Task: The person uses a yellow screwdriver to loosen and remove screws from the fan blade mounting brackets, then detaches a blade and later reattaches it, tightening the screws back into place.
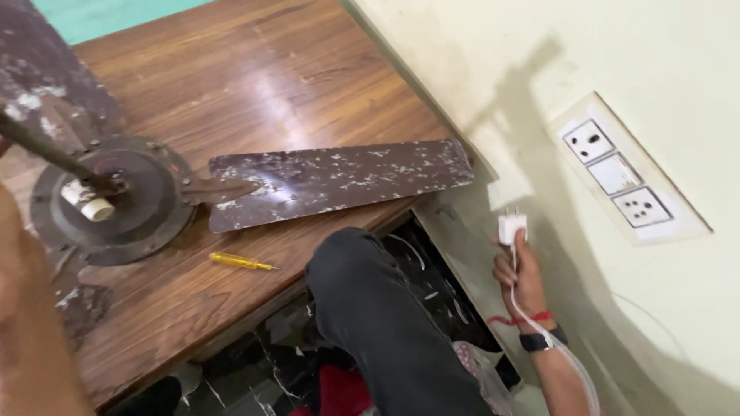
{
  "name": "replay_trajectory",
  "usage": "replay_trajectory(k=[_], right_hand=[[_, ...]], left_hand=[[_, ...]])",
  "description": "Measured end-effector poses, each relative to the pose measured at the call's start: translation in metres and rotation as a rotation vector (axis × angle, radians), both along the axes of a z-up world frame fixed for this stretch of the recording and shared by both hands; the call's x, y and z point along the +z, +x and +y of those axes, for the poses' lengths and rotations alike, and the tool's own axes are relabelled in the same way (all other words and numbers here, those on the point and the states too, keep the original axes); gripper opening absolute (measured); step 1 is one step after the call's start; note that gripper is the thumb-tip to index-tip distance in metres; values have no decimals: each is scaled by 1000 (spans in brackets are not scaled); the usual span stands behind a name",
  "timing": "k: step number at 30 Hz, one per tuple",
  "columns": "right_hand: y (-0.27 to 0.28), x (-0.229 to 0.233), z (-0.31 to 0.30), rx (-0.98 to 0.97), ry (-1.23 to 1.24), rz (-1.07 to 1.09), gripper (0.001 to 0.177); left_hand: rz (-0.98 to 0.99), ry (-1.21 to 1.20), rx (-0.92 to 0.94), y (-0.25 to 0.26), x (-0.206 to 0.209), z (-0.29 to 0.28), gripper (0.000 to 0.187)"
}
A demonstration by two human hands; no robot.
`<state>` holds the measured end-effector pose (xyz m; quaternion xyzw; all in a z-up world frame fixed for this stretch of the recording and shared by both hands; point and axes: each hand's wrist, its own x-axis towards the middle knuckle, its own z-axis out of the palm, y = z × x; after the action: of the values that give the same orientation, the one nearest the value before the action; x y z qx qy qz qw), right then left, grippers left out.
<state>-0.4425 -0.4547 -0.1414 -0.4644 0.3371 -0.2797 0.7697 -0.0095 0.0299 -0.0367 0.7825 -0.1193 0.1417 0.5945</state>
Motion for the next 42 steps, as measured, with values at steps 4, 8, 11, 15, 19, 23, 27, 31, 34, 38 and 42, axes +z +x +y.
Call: replay_trajectory(k=[4,8,11,15,19,23,27,31,34,38,42], right_hand=[[30,49,2,-145,-31,-133,36],[63,84,-6,-268,-82,-108,32],[79,104,-9,-306,-175,-35,35],[85,119,-6,-302,-290,40,38],[89,120,-2,-346,-276,83,41],[90,121,1,-390,-248,61,42],[93,127,-8,-446,-184,114,39],[100,132,-23,-450,-188,85,34],[97,129,-32,-440,-182,155,33],[96,121,-38,-369,-211,72,34],[87,124,-36,-233,-194,17,55]], left_hand=[[3,70,5,1,-14,7,25],[-5,105,18,1,-14,10,24],[-10,114,10,4,-11,7,23],[-12,122,5,4,-10,3,22],[-17,127,-2,7,-7,-1,20],[-26,131,-1,7,-4,-1,19],[-26,129,-6,6,-2,-2,19],[-41,121,-9,6,1,-8,18],[-44,109,-16,4,5,-8,17],[-76,51,-30,1,13,-11,17],[-144,-78,-26,-9,36,-9,17]])
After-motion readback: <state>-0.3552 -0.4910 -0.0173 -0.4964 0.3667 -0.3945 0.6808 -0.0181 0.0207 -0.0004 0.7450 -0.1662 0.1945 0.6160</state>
